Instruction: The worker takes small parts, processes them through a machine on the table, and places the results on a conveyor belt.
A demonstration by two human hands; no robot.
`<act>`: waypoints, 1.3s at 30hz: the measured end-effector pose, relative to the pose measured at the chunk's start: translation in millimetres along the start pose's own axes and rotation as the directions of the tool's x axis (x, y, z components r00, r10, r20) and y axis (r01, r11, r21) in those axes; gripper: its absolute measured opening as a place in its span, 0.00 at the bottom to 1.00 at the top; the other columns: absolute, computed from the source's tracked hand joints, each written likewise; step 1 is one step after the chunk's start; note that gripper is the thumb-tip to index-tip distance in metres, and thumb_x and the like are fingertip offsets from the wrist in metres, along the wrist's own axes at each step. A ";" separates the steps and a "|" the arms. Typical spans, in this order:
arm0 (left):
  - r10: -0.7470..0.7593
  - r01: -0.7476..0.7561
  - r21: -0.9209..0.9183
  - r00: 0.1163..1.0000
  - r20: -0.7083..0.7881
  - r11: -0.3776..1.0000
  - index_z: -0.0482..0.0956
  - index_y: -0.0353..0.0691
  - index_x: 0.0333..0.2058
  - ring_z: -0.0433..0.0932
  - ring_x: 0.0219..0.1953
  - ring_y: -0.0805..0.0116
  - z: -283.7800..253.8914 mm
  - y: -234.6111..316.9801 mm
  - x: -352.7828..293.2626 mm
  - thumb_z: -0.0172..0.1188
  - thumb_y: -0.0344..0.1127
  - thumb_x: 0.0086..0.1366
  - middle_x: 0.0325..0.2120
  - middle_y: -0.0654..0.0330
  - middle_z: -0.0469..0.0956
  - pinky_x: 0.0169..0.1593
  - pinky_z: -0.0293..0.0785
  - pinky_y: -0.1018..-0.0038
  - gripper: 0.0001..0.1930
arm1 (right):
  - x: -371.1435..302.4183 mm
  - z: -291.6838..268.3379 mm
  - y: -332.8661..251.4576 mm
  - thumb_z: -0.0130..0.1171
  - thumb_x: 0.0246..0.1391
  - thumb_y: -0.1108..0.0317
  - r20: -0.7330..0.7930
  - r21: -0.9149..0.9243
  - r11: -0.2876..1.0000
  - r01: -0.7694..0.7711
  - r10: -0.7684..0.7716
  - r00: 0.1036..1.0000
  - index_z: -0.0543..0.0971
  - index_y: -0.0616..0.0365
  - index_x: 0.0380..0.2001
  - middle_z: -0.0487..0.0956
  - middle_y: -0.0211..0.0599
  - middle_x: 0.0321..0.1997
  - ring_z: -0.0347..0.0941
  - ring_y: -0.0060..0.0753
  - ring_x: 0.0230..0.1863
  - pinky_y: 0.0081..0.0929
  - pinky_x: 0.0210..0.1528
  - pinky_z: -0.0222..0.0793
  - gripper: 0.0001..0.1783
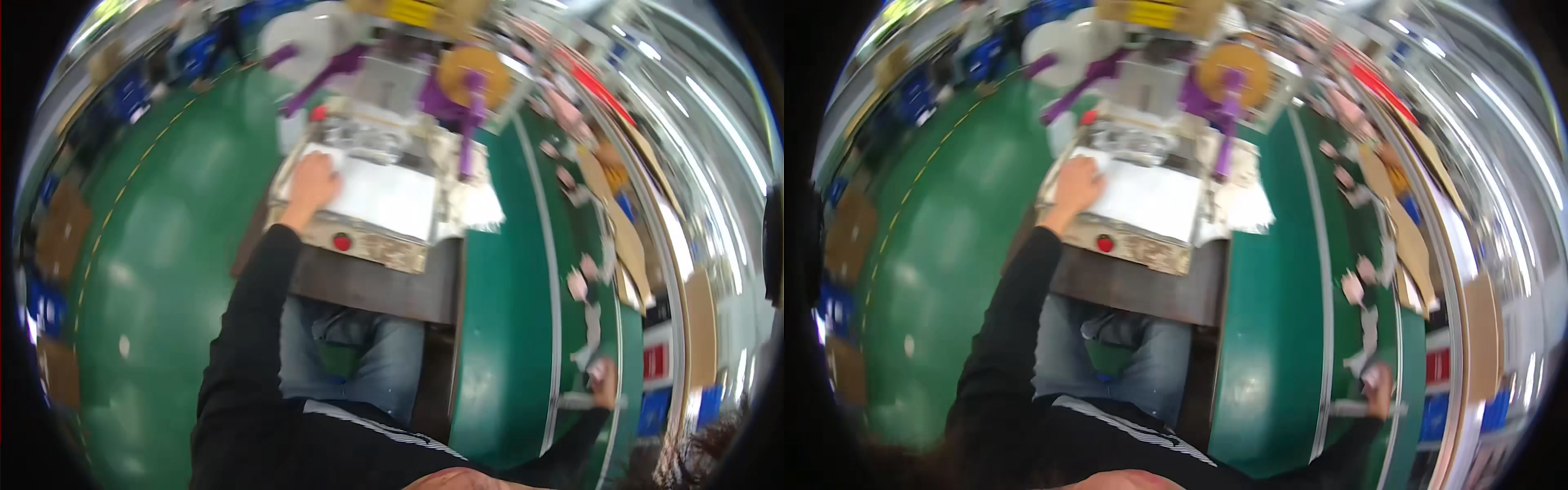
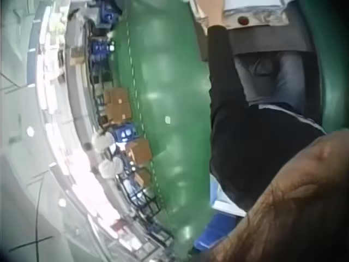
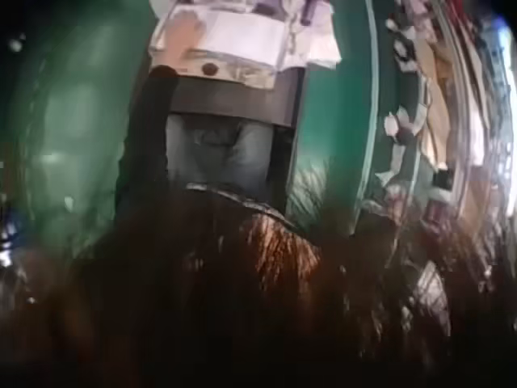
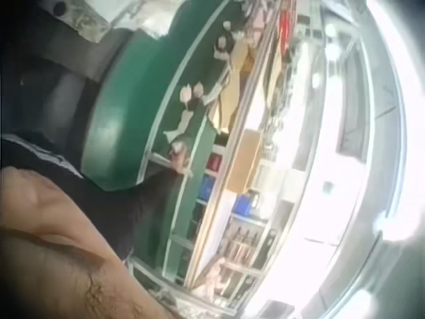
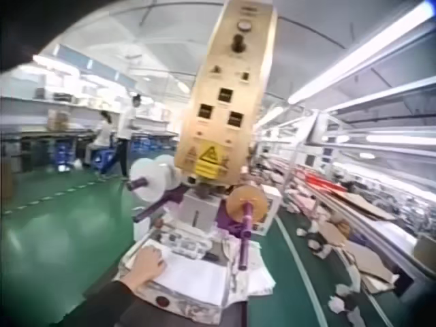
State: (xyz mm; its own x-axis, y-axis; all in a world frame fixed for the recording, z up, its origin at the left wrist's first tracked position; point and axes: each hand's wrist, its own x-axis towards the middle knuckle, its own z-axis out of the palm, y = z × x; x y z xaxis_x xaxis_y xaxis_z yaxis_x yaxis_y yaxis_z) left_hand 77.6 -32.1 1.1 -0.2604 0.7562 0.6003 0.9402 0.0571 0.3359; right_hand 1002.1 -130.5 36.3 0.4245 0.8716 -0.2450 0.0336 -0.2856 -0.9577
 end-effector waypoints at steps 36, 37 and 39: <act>-0.100 0.046 -0.287 0.980 -0.174 0.957 0.79 0.37 0.28 0.72 0.41 0.54 -35.0 -37.6 -33.2 0.64 0.43 0.53 0.31 0.54 0.73 0.49 0.65 0.60 0.13 | -158.5 842.1 -114.5 0.58 0.56 0.42 0.820 -0.282 0.064 0.957 -0.503 0.275 0.70 0.65 0.61 0.81 0.60 0.49 0.77 0.63 0.53 0.47 0.55 0.71 0.41; -0.107 0.052 -0.296 0.979 -0.171 0.954 0.79 0.37 0.28 0.72 0.41 0.54 -34.6 -35.6 -30.3 0.64 0.43 0.53 0.31 0.54 0.73 0.49 0.65 0.60 0.13 | -142.2 848.7 -113.1 0.58 0.56 0.41 0.809 -0.138 0.005 0.990 -0.576 0.116 0.73 0.64 0.59 0.80 0.60 0.53 0.75 0.62 0.57 0.47 0.58 0.69 0.39; -0.085 0.030 -0.294 0.980 -0.179 0.955 0.79 0.38 0.27 0.72 0.40 0.55 -33.7 -37.9 -30.1 0.64 0.43 0.53 0.30 0.55 0.73 0.48 0.65 0.60 0.13 | -143.4 860.8 -115.5 0.58 0.55 0.41 0.825 -0.147 0.030 0.989 -0.547 0.139 0.76 0.60 0.57 0.76 0.58 0.59 0.70 0.59 0.62 0.46 0.62 0.65 0.37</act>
State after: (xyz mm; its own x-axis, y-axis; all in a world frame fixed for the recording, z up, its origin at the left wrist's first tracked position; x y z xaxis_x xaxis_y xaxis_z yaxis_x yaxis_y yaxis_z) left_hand 42.3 -79.0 -5.2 -0.3749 0.6199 0.6893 0.8260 -0.1144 0.5520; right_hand 158.5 120.4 52.5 -0.7061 0.6064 0.3656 0.5539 0.7947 -0.2484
